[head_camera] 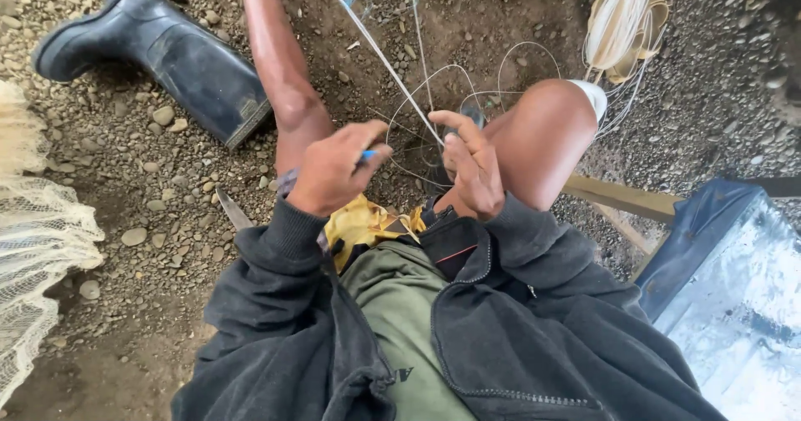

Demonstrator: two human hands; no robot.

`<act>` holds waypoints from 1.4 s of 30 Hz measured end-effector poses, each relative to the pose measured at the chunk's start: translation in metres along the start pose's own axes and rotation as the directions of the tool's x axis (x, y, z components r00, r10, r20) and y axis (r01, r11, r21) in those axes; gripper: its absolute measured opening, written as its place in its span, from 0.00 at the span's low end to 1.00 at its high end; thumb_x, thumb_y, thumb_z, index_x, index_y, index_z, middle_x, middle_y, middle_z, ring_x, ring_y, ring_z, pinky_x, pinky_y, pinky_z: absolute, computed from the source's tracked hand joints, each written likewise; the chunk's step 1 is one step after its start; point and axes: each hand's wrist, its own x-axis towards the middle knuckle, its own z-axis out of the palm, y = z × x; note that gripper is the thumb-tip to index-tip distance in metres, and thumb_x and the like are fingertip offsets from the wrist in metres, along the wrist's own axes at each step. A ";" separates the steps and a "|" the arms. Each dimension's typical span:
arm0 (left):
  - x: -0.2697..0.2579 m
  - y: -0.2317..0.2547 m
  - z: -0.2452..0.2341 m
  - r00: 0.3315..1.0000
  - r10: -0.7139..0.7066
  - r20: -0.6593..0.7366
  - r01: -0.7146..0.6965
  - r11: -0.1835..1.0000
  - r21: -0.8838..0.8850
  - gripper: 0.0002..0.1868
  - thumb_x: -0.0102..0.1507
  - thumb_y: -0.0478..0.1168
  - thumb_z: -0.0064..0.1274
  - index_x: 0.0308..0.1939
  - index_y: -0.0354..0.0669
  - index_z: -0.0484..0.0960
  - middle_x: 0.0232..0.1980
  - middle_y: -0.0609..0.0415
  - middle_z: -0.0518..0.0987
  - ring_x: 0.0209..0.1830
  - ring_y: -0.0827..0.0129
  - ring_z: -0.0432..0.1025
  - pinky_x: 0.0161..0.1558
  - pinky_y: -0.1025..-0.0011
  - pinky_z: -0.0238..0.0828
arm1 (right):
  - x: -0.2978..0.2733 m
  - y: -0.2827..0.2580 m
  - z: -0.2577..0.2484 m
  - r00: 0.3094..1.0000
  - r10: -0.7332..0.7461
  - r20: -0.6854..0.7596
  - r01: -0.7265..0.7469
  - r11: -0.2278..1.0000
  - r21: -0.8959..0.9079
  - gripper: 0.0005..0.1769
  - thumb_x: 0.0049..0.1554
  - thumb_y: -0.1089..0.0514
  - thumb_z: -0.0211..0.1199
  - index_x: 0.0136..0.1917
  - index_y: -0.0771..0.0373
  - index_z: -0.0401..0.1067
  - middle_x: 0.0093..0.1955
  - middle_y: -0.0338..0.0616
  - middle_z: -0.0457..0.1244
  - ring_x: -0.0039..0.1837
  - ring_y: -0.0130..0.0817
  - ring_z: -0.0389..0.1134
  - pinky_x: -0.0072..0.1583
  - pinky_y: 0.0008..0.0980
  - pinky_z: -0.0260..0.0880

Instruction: Repairing a fishing net by threading line through the mesh and tying knots using a shuttle and a knife.

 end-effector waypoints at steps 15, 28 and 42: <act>0.005 -0.063 -0.057 0.955 -0.287 0.071 0.274 0.766 -0.582 0.09 0.82 0.36 0.60 0.61 0.40 0.94 0.28 0.57 0.80 0.30 0.79 0.72 0.35 0.77 0.71 | 0.003 0.000 -0.011 0.995 0.085 0.057 -0.079 0.992 -0.095 0.29 0.83 0.52 0.48 0.90 0.63 0.67 0.26 0.31 0.57 0.29 0.15 0.47 0.36 0.21 0.54; -0.025 0.001 -0.105 0.948 -0.313 0.052 0.298 0.822 -0.485 0.08 0.79 0.34 0.61 0.54 0.41 0.96 0.27 0.50 0.78 0.30 0.74 0.66 0.34 0.71 0.67 | 0.007 0.001 -0.016 0.989 0.138 0.053 -0.124 0.970 -0.211 0.21 0.81 0.57 0.53 0.80 0.61 0.79 0.27 0.40 0.63 0.30 0.20 0.56 0.45 0.32 0.73; -0.026 -0.020 -0.121 0.959 -0.243 -0.149 0.176 0.917 -0.359 0.09 0.84 0.29 0.59 0.55 0.34 0.95 0.29 0.48 0.80 0.25 0.75 0.64 0.31 0.71 0.62 | 0.007 0.006 -0.014 0.994 0.100 0.038 -0.089 0.969 -0.232 0.18 0.81 0.64 0.56 0.75 0.62 0.83 0.60 0.63 0.78 0.64 0.61 0.80 0.65 0.67 0.81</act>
